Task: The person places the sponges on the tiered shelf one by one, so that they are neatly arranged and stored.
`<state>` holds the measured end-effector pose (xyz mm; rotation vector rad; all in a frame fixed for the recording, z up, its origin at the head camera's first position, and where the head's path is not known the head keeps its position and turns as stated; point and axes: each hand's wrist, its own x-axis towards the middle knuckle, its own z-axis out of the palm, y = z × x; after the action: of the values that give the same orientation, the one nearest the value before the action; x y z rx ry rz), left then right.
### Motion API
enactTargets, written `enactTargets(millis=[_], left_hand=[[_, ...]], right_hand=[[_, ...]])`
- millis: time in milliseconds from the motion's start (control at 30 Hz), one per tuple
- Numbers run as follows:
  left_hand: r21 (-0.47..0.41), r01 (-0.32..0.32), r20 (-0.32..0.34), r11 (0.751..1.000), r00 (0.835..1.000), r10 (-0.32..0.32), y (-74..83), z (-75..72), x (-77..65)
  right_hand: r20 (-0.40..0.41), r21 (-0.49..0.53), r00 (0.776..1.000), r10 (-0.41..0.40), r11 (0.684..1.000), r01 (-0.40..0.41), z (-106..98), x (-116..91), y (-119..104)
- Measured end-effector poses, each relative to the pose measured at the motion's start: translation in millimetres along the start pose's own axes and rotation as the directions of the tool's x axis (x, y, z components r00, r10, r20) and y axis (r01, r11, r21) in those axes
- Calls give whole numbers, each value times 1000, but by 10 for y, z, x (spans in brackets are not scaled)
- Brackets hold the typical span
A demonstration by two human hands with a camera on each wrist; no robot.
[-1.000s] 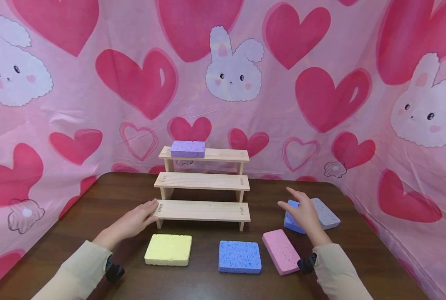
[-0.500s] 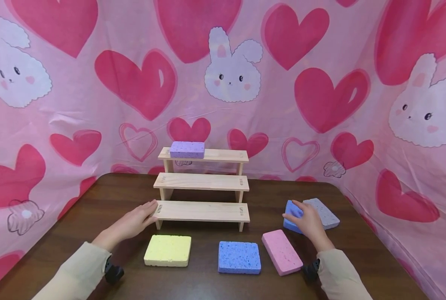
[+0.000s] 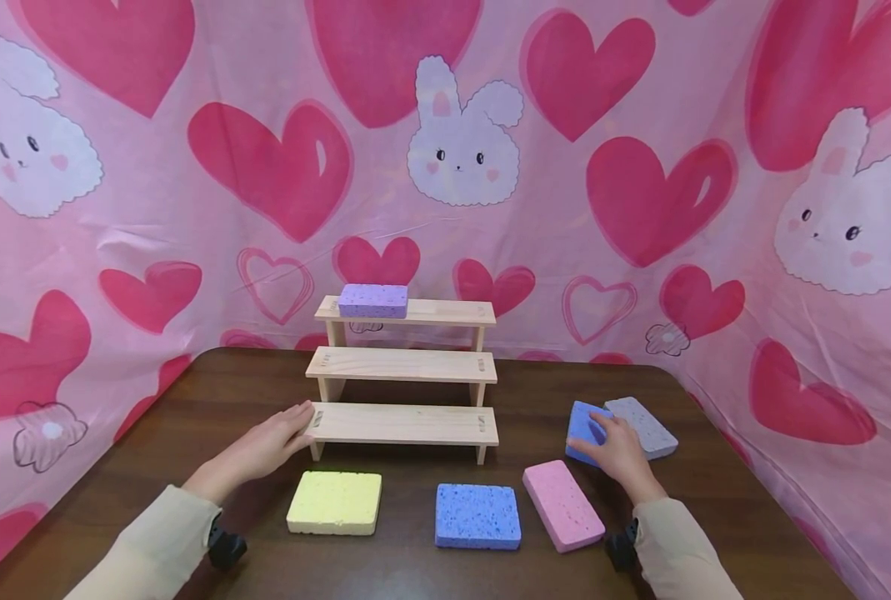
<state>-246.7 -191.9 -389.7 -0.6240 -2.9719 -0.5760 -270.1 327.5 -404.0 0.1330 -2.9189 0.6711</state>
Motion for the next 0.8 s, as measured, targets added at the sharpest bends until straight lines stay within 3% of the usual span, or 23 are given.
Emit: enactTargets(millis=[300, 800], left_hand=[[13, -13, -10, 1000, 1000, 13, -15, 13, 12], [13, -14, -14, 1000, 1000, 14, -3, 2, 3]], right_hand=[[86, -40, 995, 56, 998, -53, 12, 49, 8], [109, -84, 992, 62, 995, -54, -7, 62, -4]])
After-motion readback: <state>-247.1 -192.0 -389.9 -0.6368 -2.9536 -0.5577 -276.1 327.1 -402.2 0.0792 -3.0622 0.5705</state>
